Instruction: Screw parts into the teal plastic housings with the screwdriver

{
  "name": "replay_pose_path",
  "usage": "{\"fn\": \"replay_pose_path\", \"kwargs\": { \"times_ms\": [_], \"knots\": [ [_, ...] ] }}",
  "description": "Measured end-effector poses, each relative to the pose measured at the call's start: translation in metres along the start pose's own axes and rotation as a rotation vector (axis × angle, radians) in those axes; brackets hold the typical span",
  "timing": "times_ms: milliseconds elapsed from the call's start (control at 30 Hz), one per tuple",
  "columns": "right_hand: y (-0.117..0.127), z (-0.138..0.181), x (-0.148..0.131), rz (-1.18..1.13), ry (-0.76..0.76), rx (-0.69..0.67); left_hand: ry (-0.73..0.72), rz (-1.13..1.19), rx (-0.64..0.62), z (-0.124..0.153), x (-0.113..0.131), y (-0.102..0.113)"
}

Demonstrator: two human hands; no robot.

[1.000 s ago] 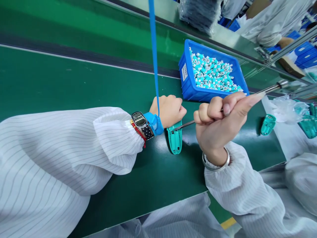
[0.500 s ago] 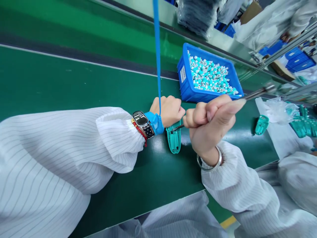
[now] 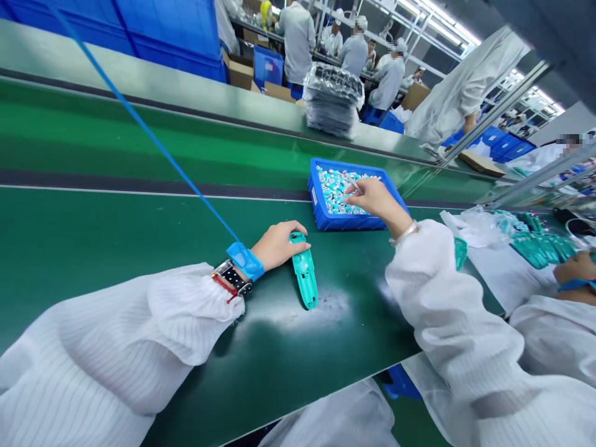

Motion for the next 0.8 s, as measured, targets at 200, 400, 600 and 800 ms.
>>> {"fn": "replay_pose_path", "kwargs": {
  "times_ms": [200,400,600,800],
  "knots": [
    [-0.038,-0.014,-0.005,-0.034,-0.013,-0.127,0.42,0.802,-0.103,0.021,0.005,-0.004],
    [0.009,0.015,-0.035,-0.195,0.001,0.035,0.376,1.088,-0.237,0.06,0.047,-0.001],
    [0.046,0.129,-0.09,-0.775,-0.182,-0.366,0.014,0.711,-0.33,0.1,0.088,-0.002],
    [0.039,0.178,-0.099,-0.853,-0.458,-0.568,-0.017,0.523,-0.358,0.112,0.092,-0.004]
  ]
}}
Point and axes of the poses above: each hand's wrist, its own z-axis away from the middle knuckle, its own y-axis out of the back of the hand, x = y × z, the point moved 3 cm from there along -z, towards the middle knuckle, and after that the axes turned 9 degrees about x, right-handed, at the moved point
